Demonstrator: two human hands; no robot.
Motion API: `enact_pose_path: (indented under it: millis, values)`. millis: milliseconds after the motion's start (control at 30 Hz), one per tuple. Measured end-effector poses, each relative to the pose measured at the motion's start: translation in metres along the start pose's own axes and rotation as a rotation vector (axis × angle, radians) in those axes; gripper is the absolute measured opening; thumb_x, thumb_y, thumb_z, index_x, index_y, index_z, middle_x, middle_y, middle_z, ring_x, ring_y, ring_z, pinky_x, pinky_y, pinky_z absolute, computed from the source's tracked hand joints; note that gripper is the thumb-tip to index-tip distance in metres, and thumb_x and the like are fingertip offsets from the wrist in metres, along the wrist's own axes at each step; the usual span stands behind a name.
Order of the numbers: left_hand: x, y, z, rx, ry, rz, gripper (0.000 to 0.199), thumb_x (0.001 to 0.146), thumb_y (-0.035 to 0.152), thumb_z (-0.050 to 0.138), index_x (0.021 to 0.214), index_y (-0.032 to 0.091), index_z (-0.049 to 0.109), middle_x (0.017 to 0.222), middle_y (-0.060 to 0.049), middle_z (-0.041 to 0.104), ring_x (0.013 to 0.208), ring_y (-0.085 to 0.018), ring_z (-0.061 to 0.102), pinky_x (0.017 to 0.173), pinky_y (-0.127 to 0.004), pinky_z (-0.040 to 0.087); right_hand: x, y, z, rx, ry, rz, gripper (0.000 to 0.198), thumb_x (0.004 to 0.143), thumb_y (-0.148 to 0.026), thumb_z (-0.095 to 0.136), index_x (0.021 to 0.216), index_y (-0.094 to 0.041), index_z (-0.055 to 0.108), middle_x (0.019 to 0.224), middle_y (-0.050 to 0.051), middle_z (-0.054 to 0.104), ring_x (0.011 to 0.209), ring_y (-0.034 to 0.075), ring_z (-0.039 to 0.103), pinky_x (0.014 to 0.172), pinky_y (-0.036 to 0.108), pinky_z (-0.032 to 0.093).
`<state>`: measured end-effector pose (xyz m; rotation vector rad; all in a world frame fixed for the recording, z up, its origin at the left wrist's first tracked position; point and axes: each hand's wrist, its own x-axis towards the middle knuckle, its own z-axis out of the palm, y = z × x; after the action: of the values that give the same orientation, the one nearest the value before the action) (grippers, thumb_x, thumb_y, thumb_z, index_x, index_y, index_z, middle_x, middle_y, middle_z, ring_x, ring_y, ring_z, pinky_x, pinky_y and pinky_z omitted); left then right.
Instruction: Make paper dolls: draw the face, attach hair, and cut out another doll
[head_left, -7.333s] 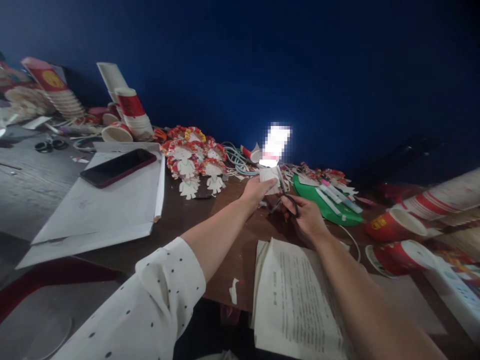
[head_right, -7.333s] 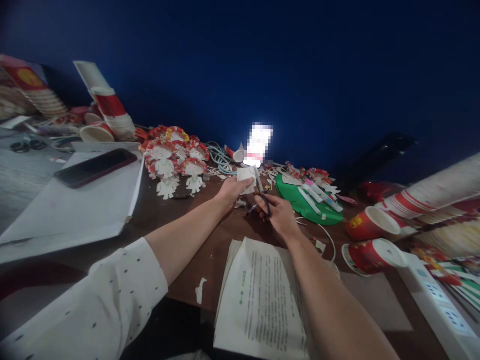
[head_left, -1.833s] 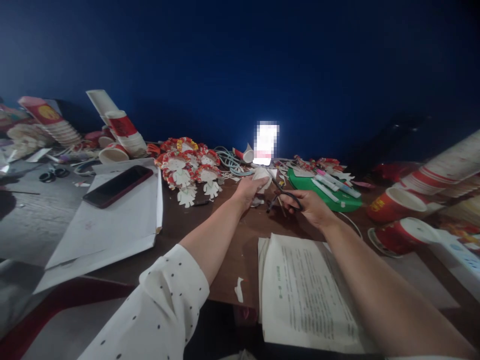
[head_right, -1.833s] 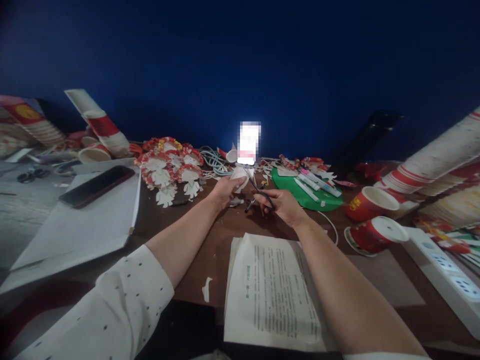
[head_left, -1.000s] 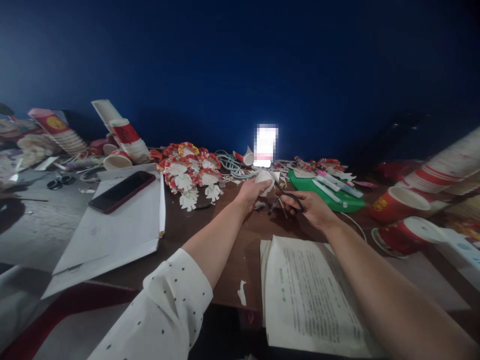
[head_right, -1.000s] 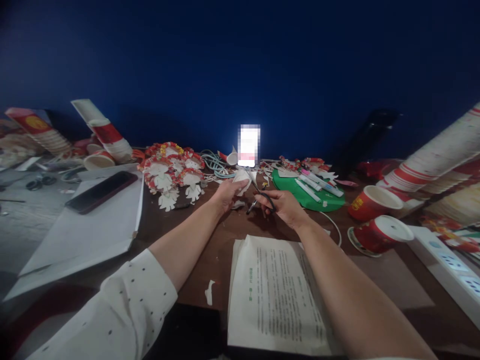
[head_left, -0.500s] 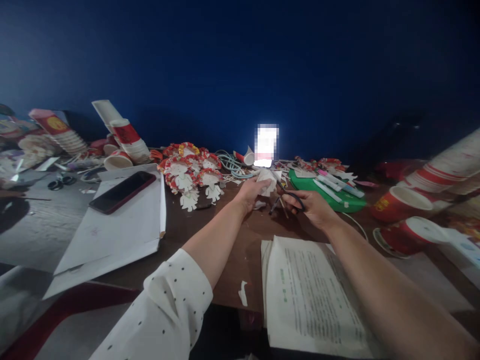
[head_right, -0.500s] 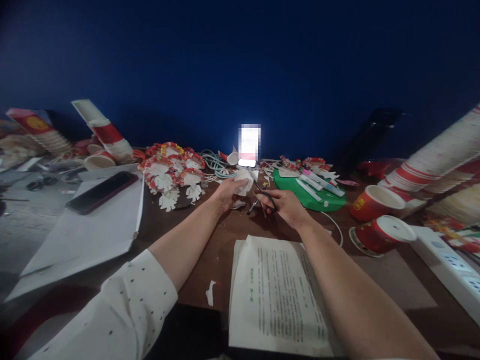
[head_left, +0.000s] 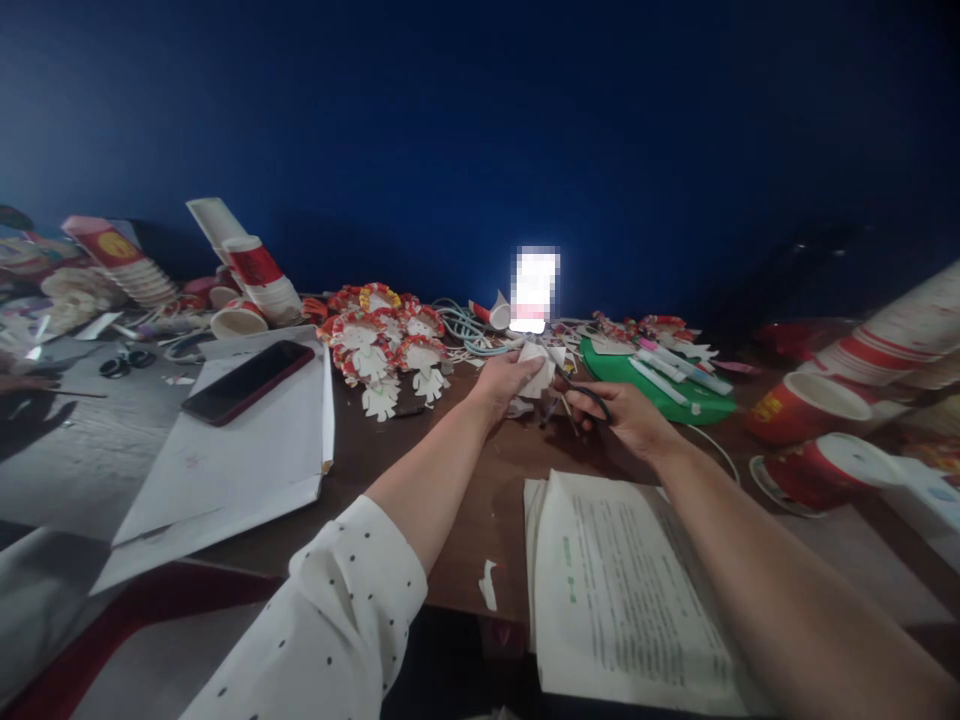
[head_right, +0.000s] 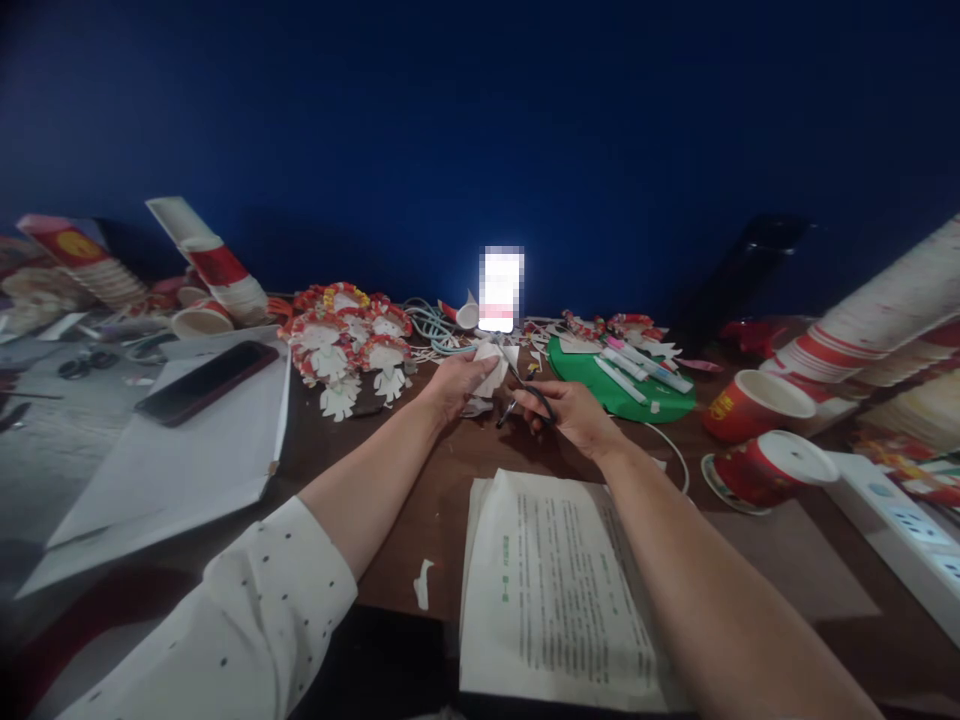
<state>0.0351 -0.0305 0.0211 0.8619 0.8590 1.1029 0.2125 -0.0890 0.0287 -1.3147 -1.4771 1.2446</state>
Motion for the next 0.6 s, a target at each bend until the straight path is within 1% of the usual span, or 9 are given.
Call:
enact_pose_path:
  millis: [100,233,333,433,600]
  values:
    - [0.0001,-0.0017,-0.0004,0.022,-0.02,0.004,0.006,0.078,0.019,0.067,0.078,0.012,0.068,0.064,-0.005,0.069,0.052,-0.013,0.061,0.055,-0.024,0.049,0.0012,0.0011,-0.0012,-0.021,0.0,-0.014,0.042,0.069,-0.055,0.077,0.084,-0.016,0.075,0.067,0.002,0.062,0.055,0.011,0.051,0.05,0.025,0.041]
    - [-0.0018,-0.0011,0.0008,0.007,-0.014,-0.002,0.006,0.078,0.019,0.068,0.076,0.013,0.067,0.063,-0.005,0.068,0.052,-0.013,0.061,0.059,-0.026,0.05,0.0024,0.001,-0.0015,-0.014,-0.016,-0.02,0.04,0.069,-0.056,0.077,0.079,-0.017,0.074,0.065,0.001,0.06,0.054,0.011,0.05,0.05,0.026,0.042]
    - [-0.003,0.0003,0.0021,-0.009,-0.01,-0.01,0.007,0.077,0.019,0.07,0.074,0.013,0.067,0.063,-0.005,0.068,0.052,-0.014,0.061,0.06,-0.027,0.051,0.0026,0.0003,-0.0015,-0.041,-0.026,-0.026,0.042,0.071,-0.057,0.076,0.079,-0.016,0.074,0.064,0.002,0.059,0.055,0.012,0.049,0.051,0.026,0.042]
    - [-0.0031,0.0012,0.0026,-0.011,-0.01,-0.02,0.006,0.078,0.017,0.068,0.074,0.013,0.066,0.061,-0.005,0.067,0.05,-0.013,0.06,0.057,-0.026,0.05,0.0031,0.0009,-0.0022,-0.063,-0.03,-0.044,0.042,0.072,-0.057,0.075,0.083,-0.016,0.074,0.062,0.001,0.059,0.054,0.012,0.049,0.051,0.026,0.04]
    - [-0.0005,-0.0004,0.0012,-0.007,0.0,-0.015,0.005,0.078,0.016,0.065,0.076,0.012,0.067,0.059,-0.003,0.066,0.048,-0.012,0.059,0.054,-0.024,0.048,0.0046,0.0041,-0.0041,-0.095,-0.028,-0.067,0.04,0.074,-0.056,0.073,0.076,-0.016,0.072,0.062,0.0,0.057,0.054,0.011,0.049,0.052,0.025,0.039]
